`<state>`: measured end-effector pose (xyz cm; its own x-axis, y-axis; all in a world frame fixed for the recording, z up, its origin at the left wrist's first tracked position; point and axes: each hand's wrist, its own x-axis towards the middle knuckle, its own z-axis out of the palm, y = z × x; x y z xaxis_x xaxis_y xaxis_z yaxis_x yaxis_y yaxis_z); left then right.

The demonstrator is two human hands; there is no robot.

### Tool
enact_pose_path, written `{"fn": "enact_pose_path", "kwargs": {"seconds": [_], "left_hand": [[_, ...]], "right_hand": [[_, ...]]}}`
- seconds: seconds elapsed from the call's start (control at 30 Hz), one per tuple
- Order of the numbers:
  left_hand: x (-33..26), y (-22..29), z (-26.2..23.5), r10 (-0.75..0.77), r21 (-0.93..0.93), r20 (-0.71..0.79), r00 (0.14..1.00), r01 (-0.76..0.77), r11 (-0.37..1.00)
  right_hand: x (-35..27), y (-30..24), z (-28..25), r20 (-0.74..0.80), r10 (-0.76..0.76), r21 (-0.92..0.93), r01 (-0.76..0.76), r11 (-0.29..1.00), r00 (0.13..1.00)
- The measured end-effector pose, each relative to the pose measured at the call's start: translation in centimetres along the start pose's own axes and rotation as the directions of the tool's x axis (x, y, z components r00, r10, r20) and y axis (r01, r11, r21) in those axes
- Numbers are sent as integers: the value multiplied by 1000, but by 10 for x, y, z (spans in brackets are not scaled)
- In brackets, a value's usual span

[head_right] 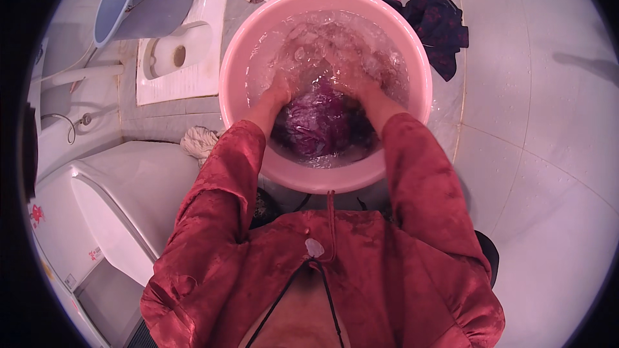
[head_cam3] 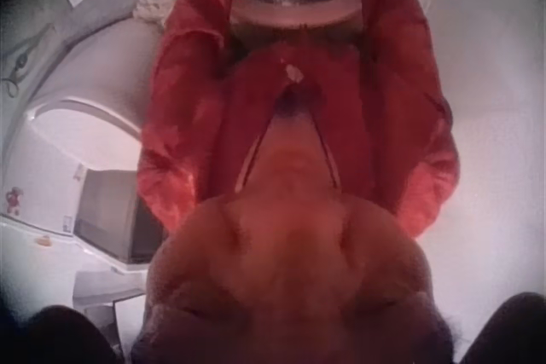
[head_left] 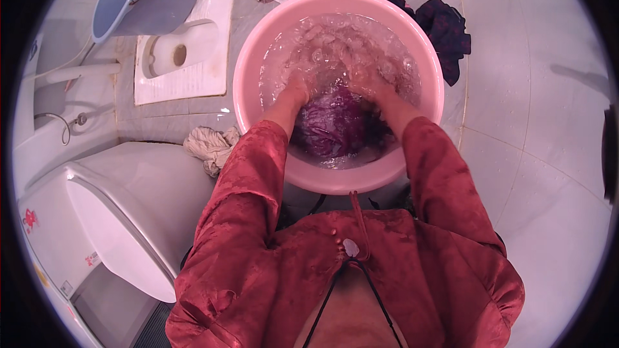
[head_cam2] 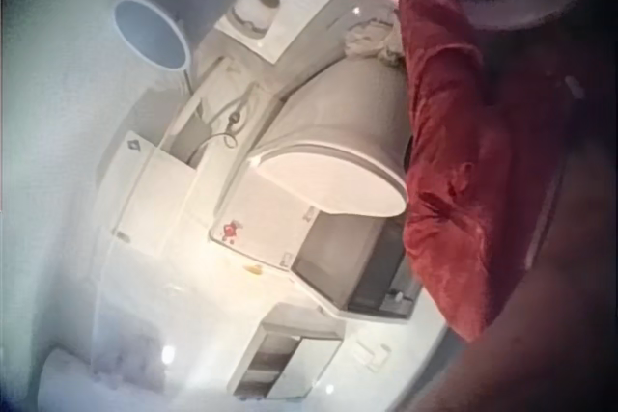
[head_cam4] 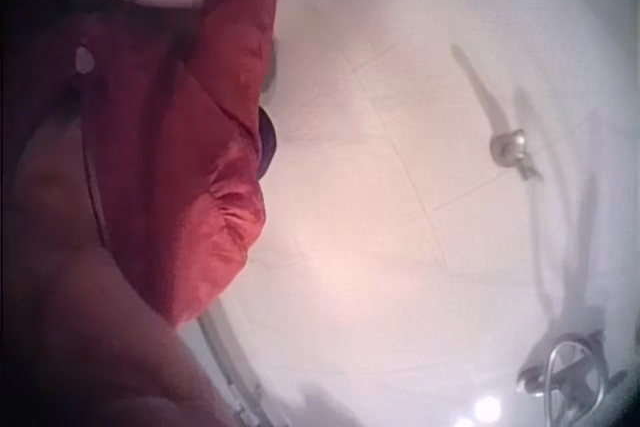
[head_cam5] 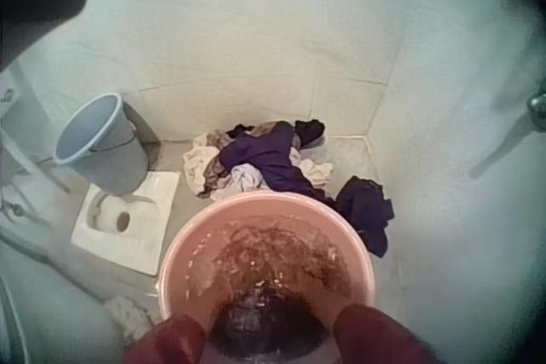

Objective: The person pours water from a blue bucket into a pink basin, then washes several pieces of clothing by hand. They scrub, rinse, and wring out each item before placing it aside.

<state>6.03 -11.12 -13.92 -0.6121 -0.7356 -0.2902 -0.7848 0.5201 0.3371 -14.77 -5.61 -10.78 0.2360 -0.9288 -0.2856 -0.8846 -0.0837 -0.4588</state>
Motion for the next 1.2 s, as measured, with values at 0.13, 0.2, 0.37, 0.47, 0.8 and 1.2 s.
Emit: {"fn": "enact_pose_path", "kwargs": {"seconds": [0.13, 0.2, 0.37, 0.47, 0.8, 1.2], "left_hand": [[9, 20, -52, -390, -336, 68, 918, 390, 857], [5, 2, -45, -774, -784, 222, 594, 580, 221], [-13, -9, -43, -587, -956, 190, 787, 12, -293], [-33, 71, -102, -590, -987, 94, 802, -2, -159], [-82, 55, -131, 8, -764, 406, 914, 344, -546], [-127, 147, -167, -131, -764, -97, 987, -158, -625]], "right_hand": [[-44, -13, -39, -126, -110, -131, 93, 987, 986], [-62, -28, -35, 42, -1, -91, 5, 996, 999], [-29, -11, 0, -137, 196, 23, -195, 981, 971], [-12, 40, 20, -294, 353, 241, -288, 927, 888], [-58, -142, -133, -231, 19, 918, 212, 336, 973], [-72, -190, -103, -263, -456, 572, 518, 636, 850]]}}
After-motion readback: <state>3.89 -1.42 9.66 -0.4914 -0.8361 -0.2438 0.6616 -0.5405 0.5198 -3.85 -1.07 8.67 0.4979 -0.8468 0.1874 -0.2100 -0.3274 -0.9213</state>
